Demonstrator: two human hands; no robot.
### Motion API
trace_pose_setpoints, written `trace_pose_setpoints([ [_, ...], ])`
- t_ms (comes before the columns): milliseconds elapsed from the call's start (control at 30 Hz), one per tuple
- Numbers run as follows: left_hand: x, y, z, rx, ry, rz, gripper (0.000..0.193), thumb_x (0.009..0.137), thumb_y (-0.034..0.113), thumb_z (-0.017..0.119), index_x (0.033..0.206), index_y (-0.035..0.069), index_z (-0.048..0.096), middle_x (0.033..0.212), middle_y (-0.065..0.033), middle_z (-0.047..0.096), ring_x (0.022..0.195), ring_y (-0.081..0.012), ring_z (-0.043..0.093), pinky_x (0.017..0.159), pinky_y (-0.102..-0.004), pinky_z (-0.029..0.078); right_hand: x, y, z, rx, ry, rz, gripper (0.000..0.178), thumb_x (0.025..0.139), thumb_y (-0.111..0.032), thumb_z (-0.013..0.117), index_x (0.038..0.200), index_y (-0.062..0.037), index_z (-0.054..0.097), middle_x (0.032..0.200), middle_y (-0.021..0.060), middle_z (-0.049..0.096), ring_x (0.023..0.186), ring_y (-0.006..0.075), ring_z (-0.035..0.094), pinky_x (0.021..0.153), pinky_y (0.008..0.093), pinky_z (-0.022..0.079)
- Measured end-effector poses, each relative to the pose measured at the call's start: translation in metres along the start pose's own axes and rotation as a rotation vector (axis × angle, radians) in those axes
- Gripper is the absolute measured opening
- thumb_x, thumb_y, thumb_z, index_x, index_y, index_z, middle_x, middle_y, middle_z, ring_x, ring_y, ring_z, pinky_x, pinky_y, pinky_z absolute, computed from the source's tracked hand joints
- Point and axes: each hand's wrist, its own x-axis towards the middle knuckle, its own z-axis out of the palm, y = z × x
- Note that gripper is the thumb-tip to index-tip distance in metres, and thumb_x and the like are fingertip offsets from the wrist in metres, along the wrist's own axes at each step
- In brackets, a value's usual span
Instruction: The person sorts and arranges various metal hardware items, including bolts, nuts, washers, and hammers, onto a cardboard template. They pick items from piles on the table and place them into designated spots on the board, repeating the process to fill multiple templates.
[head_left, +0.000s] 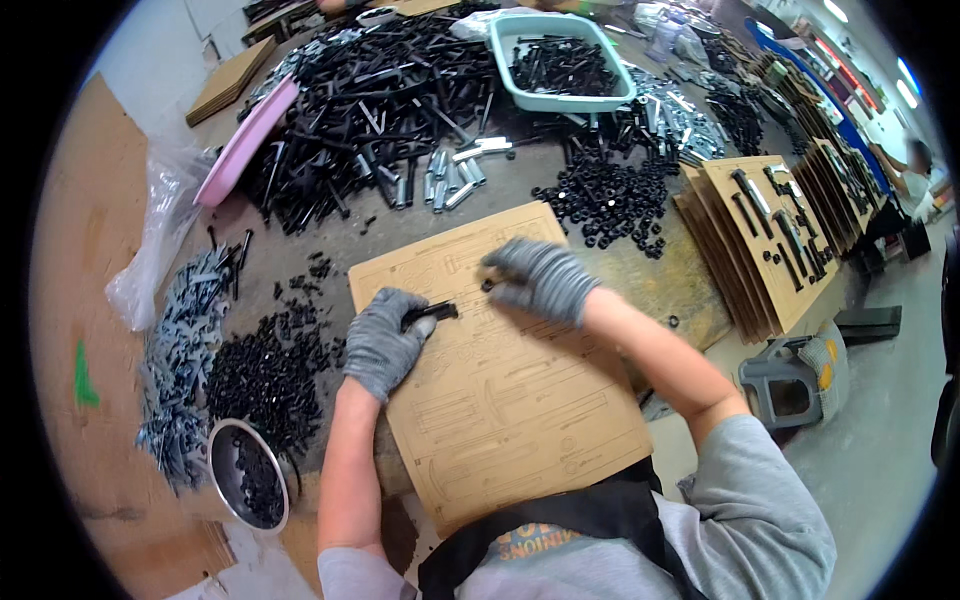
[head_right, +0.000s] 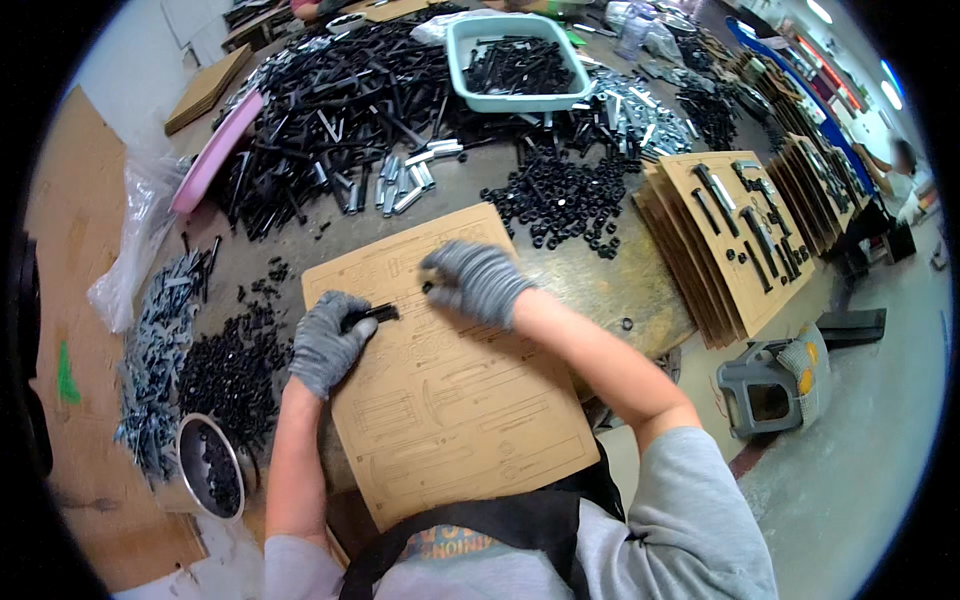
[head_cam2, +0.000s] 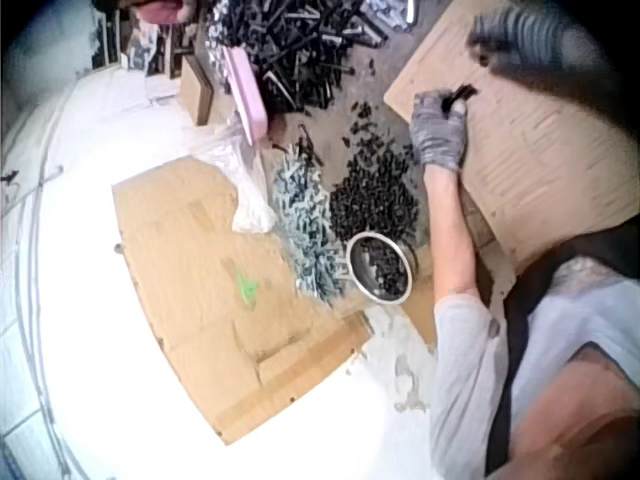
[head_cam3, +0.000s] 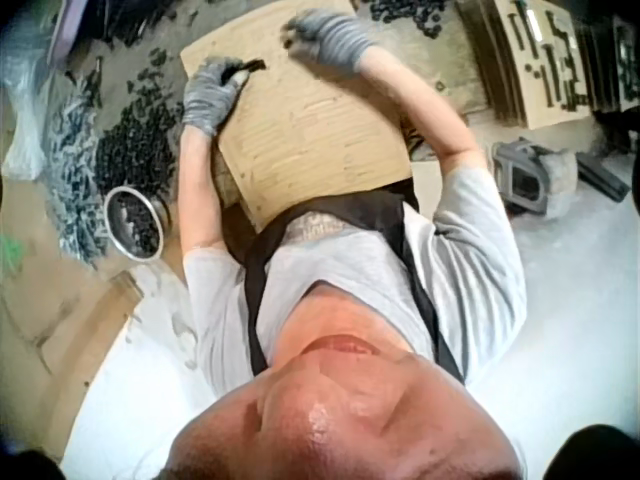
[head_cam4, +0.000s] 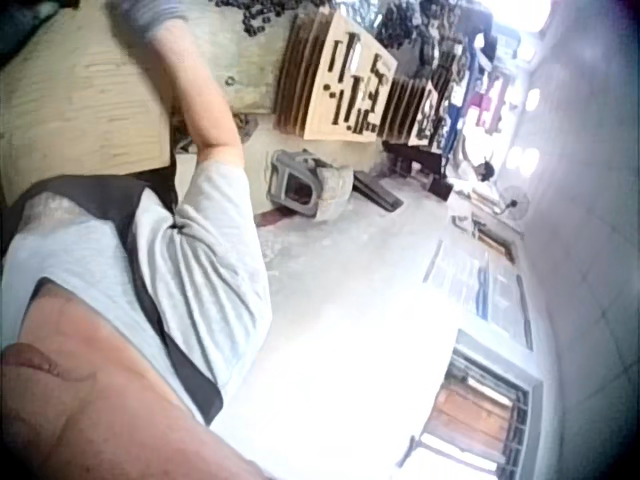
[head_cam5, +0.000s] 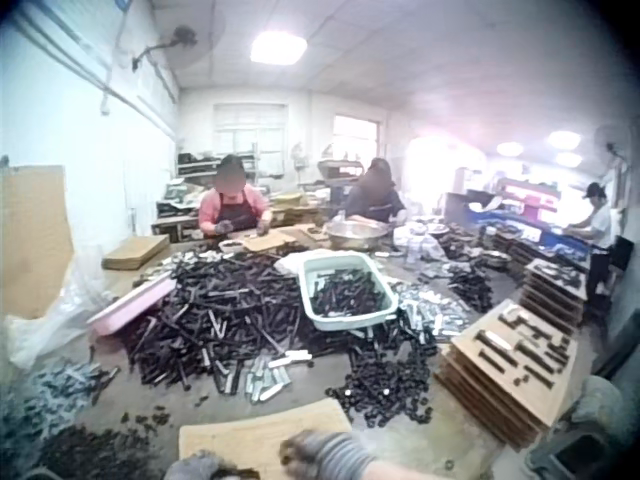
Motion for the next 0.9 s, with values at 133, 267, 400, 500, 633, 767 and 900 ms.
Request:
trace_pose_setpoints([
  [133,-0.004,0.003,0.006,0.019,0.031,-0.010,0.021,0.077,0.015,0.072,0.095,0.006,0.067,0.090,-0.0116,0.064,0.084,-0.0290,0.064,0.077,-0.0367,0.052,-0.012,-0.015,0.027,-0.173,0.015,-0.012,0.019,0.085,-0.023,0.059,0.095,-0.0076,0.063,0.093,0.0139,0.059,0.084,0.0333,0.063,0.075,0.0422,0.052],
  [267,-0.007,0.000,0.010,-0.016,0.058,-0.068,0.022,0.076,0.015,0.074,0.095,0.006,0.068,0.090,-0.0110,0.064,0.081,-0.0280,0.065,0.075,-0.0359,0.052,-0.043,-0.010,0.020,-0.211,0.044,0.042,0.015,0.086,-0.022,0.058,0.091,-0.0079,0.062,0.092,0.0126,0.059,0.084,0.0328,0.063,0.073,0.0415,0.052],
  [400,-0.010,-0.003,0.011,-0.021,0.081,-0.059,0.022,0.076,0.016,0.074,0.095,0.006,0.068,0.092,-0.0119,0.064,0.082,-0.0284,0.065,0.076,-0.0370,0.052,-0.073,0.004,0.005,-0.206,0.101,0.144,0.017,0.086,-0.025,0.059,0.092,-0.0104,0.065,0.091,0.0097,0.061,0.083,0.0292,0.063,0.069,0.0408,0.053],
  [500,-0.006,0.003,0.013,0.034,0.103,-0.022,0.023,0.075,0.018,0.074,0.095,0.006,0.067,0.092,-0.0121,0.064,0.085,-0.0294,0.064,0.077,-0.0381,0.052,-0.066,0.016,-0.005,-0.202,0.203,0.215,0.018,0.085,-0.027,0.059,0.090,-0.0100,0.064,0.089,0.0116,0.062,0.082,0.0307,0.063,0.070,0.0422,0.052],
  [633,-0.003,0.003,0.019,0.121,0.111,0.043,0.024,0.074,0.021,0.074,0.092,0.007,0.066,0.089,-0.0127,0.063,0.086,-0.0321,0.062,0.078,-0.0395,0.051,-0.047,0.048,-0.005,-0.235,0.211,0.199,0.023,0.084,-0.031,0.062,0.095,-0.0103,0.064,0.088,0.0132,0.062,0.084,0.0322,0.063,0.074,0.0434,0.050],
  [767,-0.012,0.007,0.012,0.064,0.151,0.013,0.027,0.070,0.013,0.076,0.094,0.003,0.066,0.087,-0.0142,0.062,0.082,-0.0317,0.062,0.076,-0.0374,0.051,-0.025,0.043,-0.048,0.046,0.211,0.382,0.032,0.083,-0.033,0.064,0.106,-0.0110,0.067,0.098,0.0150,0.068,0.093,0.0324,0.064,0.083,0.0400,0.050],
  [900,-0.007,0.012,0.017,0.006,0.163,-0.001,0.028,0.069,0.013,0.078,0.092,0.004,0.067,0.085,-0.0132,0.062,0.081,-0.0307,0.063,0.074,-0.0372,0.051,0.004,0.149,-0.097,-0.258,0.450,0.600,0.034,0.082,-0.038,0.063,0.106,-0.0140,0.069,0.101,0.0143,0.068,0.094,0.0316,0.065,0.084,0.0403,0.051],
])
